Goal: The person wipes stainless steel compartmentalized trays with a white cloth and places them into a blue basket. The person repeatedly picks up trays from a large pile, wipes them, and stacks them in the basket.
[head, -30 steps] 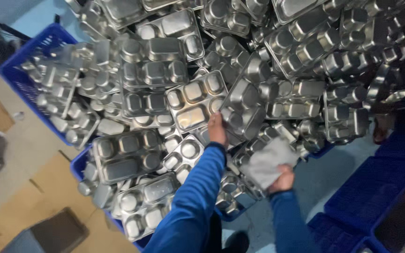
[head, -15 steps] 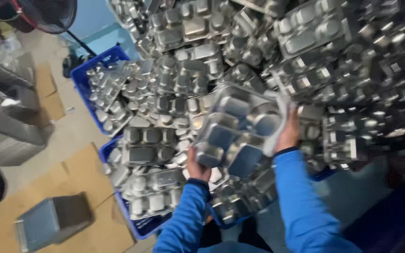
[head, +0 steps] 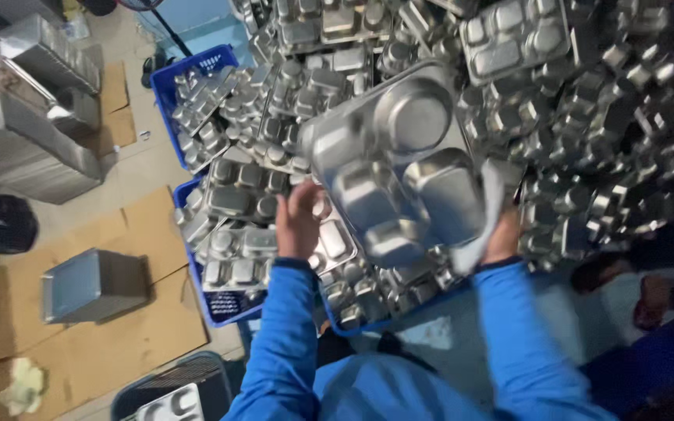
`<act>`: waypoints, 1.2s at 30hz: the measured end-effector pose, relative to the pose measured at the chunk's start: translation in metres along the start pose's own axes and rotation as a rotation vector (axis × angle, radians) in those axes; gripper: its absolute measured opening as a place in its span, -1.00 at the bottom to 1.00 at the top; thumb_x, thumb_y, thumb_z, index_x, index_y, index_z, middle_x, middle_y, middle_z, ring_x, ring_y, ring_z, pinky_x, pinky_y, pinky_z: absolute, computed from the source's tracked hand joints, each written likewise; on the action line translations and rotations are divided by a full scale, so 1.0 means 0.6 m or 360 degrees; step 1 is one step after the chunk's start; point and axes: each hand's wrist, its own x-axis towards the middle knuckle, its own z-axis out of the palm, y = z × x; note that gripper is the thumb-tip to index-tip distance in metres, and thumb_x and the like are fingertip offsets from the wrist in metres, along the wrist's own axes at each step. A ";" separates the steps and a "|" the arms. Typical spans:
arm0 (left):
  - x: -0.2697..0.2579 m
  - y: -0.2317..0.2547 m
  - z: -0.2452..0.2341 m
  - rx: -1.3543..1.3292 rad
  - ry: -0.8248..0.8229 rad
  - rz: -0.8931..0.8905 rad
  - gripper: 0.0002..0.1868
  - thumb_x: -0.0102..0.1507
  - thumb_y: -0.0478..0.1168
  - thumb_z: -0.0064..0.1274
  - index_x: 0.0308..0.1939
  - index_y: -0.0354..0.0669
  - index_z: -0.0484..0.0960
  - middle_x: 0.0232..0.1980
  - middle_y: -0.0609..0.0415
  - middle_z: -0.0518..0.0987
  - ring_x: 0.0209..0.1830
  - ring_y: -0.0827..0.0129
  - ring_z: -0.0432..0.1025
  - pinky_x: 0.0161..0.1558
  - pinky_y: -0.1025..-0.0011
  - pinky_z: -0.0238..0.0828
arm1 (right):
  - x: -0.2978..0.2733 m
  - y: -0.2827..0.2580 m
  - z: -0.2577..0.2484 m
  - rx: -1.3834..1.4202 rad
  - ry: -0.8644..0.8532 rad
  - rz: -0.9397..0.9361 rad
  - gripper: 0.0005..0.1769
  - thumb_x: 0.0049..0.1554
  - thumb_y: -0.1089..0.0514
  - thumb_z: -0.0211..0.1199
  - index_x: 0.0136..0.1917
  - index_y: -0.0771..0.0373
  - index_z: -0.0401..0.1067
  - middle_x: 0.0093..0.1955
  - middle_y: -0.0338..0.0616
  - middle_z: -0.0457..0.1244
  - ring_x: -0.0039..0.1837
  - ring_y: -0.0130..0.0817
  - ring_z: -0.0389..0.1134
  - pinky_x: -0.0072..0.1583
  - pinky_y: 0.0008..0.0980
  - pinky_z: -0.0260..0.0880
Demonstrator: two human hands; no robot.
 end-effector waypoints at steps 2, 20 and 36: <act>0.013 0.061 0.032 0.0277 -0.0220 -0.0028 -0.33 0.45 0.22 -0.42 0.33 -0.20 0.45 0.32 0.01 0.48 0.36 0.26 0.33 0.38 0.26 0.20 | 0.047 0.003 -0.060 0.0087 -0.0084 0.0002 -0.61 0.41 0.02 0.00 0.16 0.36 0.50 0.07 -0.14 0.39 0.09 -0.33 0.39 0.13 -0.40 0.39; -0.071 -0.066 0.155 0.3111 0.0083 0.0990 -0.75 0.35 -0.05 0.05 -0.20 -0.09 0.73 -0.22 0.03 0.66 -0.25 0.20 0.53 -0.15 0.26 0.39 | -0.123 -0.368 0.106 -0.0564 -0.0391 -0.1016 -0.29 0.09 -0.02 0.28 0.44 0.22 0.18 0.42 0.10 0.06 0.33 0.18 0.24 0.24 -0.04 0.35; -0.184 0.055 0.091 0.1211 0.0515 0.0467 -0.59 0.47 -0.09 -0.19 -0.39 -0.29 0.43 -0.43 0.20 0.36 -0.36 0.52 0.19 -0.30 0.42 0.20 | -0.006 -0.025 0.156 -0.0299 -0.0220 -0.0705 -0.51 0.47 0.20 -0.21 0.56 0.51 0.14 0.52 0.31 0.16 0.51 0.15 0.20 0.48 -0.01 0.19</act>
